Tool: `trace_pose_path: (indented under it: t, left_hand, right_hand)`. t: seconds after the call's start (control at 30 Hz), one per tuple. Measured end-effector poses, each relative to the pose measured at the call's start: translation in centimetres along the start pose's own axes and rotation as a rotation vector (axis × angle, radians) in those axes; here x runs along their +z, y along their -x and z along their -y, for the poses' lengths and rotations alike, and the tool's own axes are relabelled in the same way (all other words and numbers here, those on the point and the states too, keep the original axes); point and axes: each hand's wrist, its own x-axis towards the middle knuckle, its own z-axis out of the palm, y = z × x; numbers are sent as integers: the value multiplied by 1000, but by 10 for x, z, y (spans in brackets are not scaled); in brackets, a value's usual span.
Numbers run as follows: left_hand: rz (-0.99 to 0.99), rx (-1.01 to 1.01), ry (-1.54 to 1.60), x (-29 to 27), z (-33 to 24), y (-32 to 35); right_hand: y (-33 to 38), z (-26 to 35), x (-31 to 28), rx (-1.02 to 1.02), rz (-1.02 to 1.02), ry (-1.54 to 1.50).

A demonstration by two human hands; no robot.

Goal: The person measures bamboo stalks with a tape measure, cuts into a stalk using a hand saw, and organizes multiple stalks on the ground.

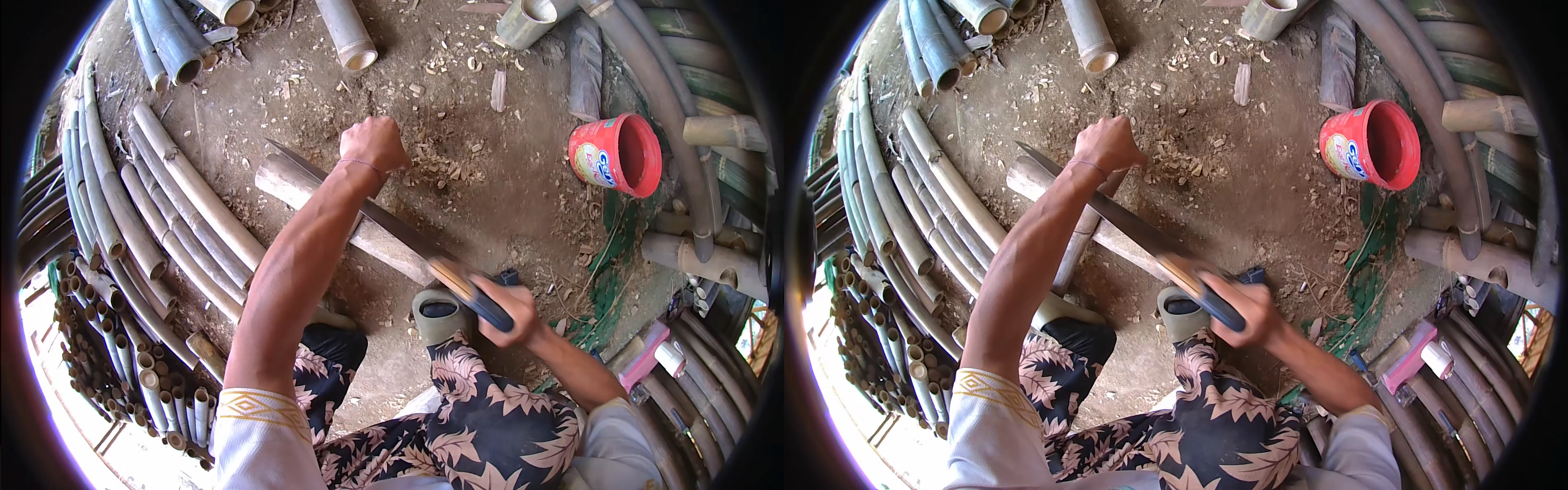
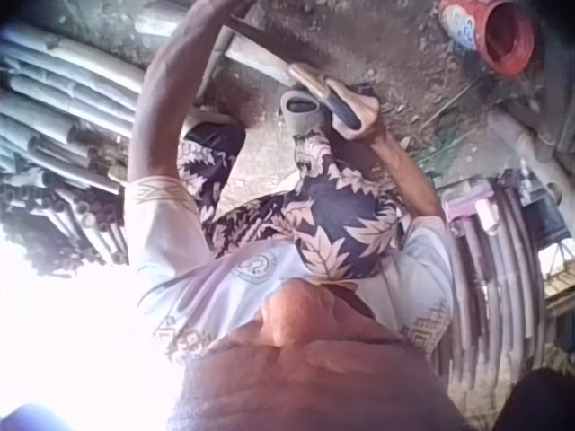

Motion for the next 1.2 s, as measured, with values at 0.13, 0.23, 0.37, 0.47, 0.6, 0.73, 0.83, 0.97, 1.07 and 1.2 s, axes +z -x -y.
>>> trace_pose_path:
  t: [0.13, 0.23, 0.37, 0.47, 0.6, 0.73, 0.83, 0.97, 1.07, 1.2]
  left_hand:
    - [55, -11, -23, 0, -3, -2]
    - [-16, 61, -68, 3, -7, -4]
    - [-75, -58, -35, -4, 19, -14]
    - [-144, 8, 23, -5, 38, -20]
    - [-31, 45, 160, 3, 50, -34]
    - [21, 92, 72, 1, 41, -35]
    - [38, 173, -8, 6, 21, -29]
    - [146, 373, 74, -3, 24, -24]
    - [164, 390, 274, 2, 2, -13]
    - [33, 586, 621, -34, -49, 6]
  right_hand:
    - [26, 9, -23, -51, 11, 63]
    - [-5, -10, 14, -1, -6, 19]
    - [-46, -18, 47, -14, -65, -93]
    - [-42, -15, 30, -33, -31, -77]
    - [-34, 4, 2, 62, 67, -96]
    - [-33, 17, -14, 29, 99, -31]
    - [-23, 24, -25, 30, 79, -21]
    - [-14, 17, -12, 10, 22, -9]
    - [-35, -4, 35, 62, -23, -34]
    - [-79, -18, 53, -36, -13, -69]
